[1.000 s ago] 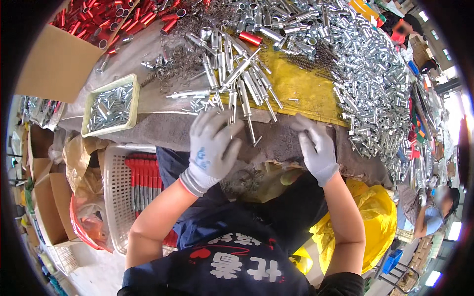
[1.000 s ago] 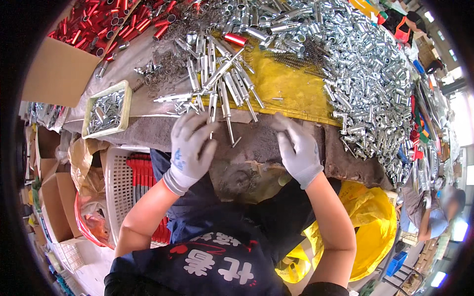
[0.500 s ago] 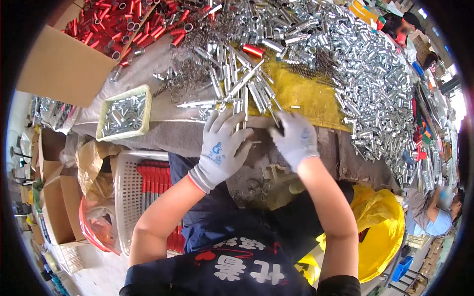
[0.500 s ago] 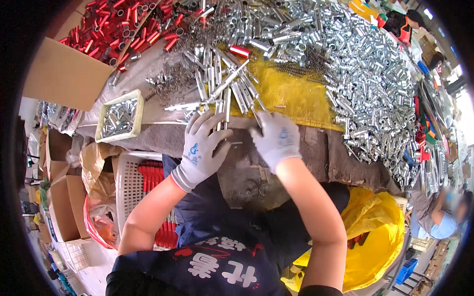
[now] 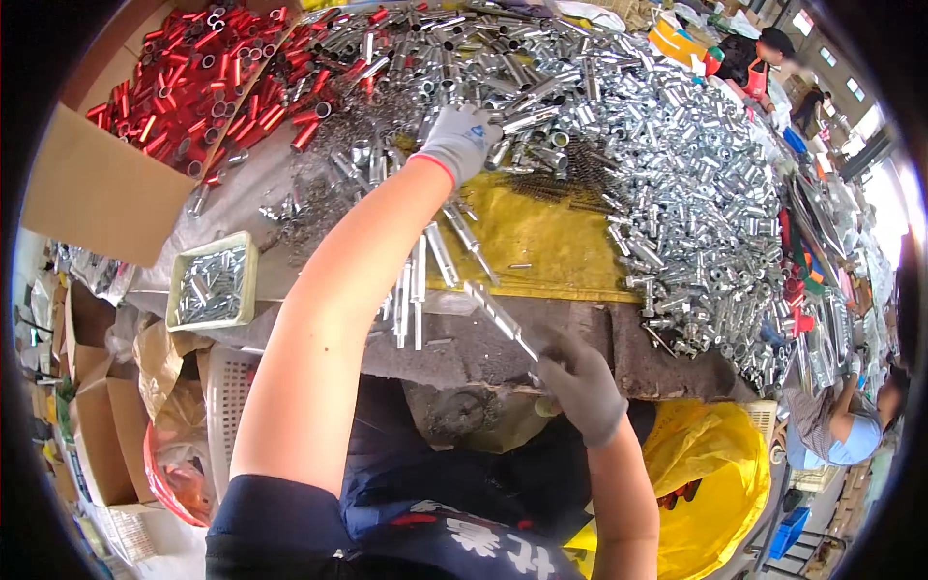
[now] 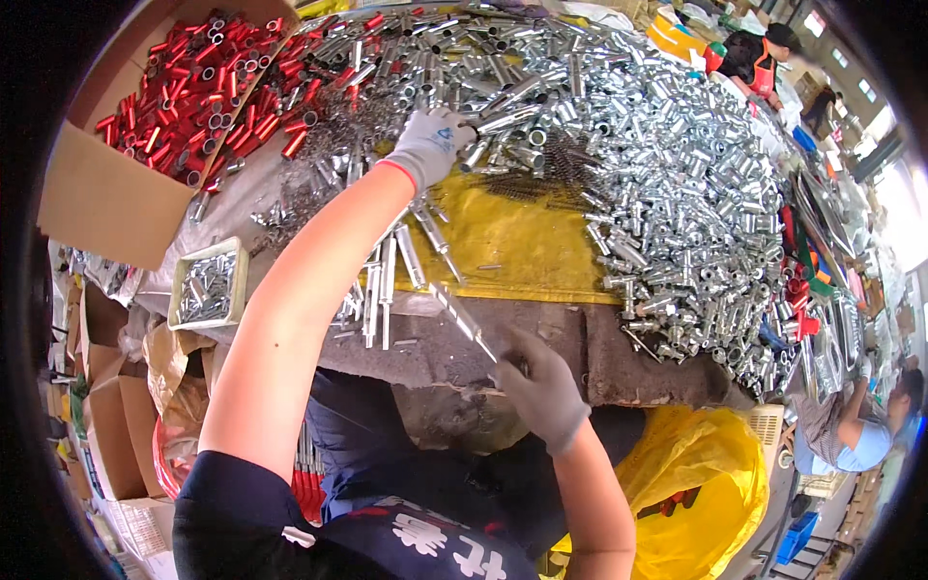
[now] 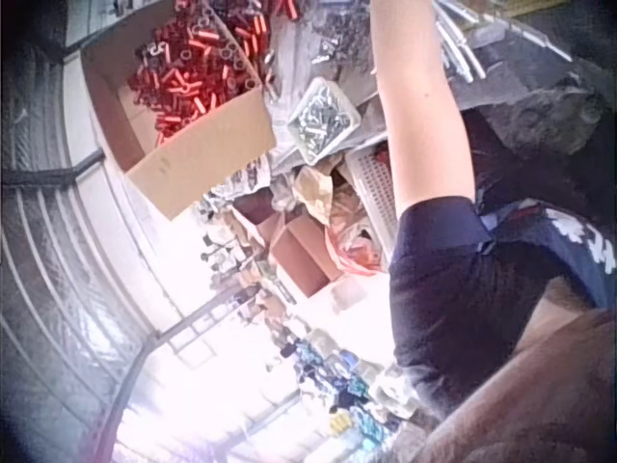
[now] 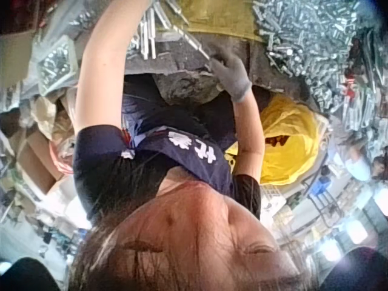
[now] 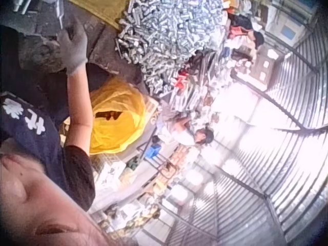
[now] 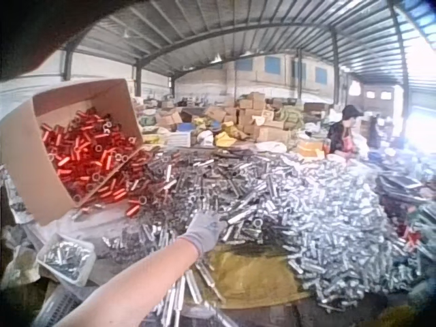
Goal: Assembling silver metal components into red sleeves at an industrial workstation.
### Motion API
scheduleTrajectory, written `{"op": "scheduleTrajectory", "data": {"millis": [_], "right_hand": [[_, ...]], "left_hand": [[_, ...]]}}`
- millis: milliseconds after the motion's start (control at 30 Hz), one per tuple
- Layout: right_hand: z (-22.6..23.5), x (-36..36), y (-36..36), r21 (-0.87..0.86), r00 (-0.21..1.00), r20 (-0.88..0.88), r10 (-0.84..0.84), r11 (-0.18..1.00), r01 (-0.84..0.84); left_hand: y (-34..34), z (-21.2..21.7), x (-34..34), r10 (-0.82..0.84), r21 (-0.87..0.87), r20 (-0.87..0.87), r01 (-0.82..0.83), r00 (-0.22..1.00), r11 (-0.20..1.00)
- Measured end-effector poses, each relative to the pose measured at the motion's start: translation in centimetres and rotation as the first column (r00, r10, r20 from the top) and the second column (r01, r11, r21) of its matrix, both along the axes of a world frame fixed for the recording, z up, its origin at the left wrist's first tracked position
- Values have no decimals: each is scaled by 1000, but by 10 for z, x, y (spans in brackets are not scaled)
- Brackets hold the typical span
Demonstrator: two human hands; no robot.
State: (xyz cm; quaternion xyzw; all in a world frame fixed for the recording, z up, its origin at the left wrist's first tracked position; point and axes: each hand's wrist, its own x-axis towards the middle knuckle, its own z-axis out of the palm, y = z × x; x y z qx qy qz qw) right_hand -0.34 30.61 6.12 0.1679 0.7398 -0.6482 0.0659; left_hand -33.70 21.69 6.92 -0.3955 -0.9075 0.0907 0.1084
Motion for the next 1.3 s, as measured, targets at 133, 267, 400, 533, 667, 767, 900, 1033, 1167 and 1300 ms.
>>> {"op": "scheduleTrajectory", "data": {"millis": [133, 267, 400, 533, 667, 767, 900, 1033, 1167, 1300], "right_hand": [[-9, 38, 18, -177, 995, 49, -82, 980, 89], [-21, 61, 20, -258, 952, 5, -306, 919, 297], [-25, 65, 16, -348, 897, -7, -441, 842, 412], [-22, 57, 2, -349, 913, -11, -407, 858, 378], [-29, 78, 3, -220, 832, -190, -522, 848, 482], [-3, 98, -5, -414, 807, -182, -562, 788, 456], [-1, 112, -28, -264, 878, -307, -368, 919, 294], [6, 120, -42, 188, 916, -396, -55, 972, 140], [24, 123, -31, 598, 834, -437, 337, 802, -11], [5, 107, -59, 676, 752, -233, 617, 658, -331]], "left_hand": [[-12, 12, 12, 72, 316, 71, -91, 995, 944], [-33, 21, 52, 13, 642, 278, -196, 961, 741], [-54, 19, 76, -129, 753, 272, -128, 954, 646], [-97, 4, 73, -294, 767, 639, -560, 711, 312], [-120, 20, 119, -384, 871, 467, -340, 796, 355], [-144, 23, 210, -247, 751, 405, -166, 880, 639], [-159, 2, 296, -455, 726, 581, -177, 675, 664], [-168, -23, 327, -411, 746, 621, -343, 668, 571], [-170, -17, 332, -530, 730, 418, 75, 737, 679], [-150, -38, 359, -601, 743, 551, -13, 579, 669]]}}
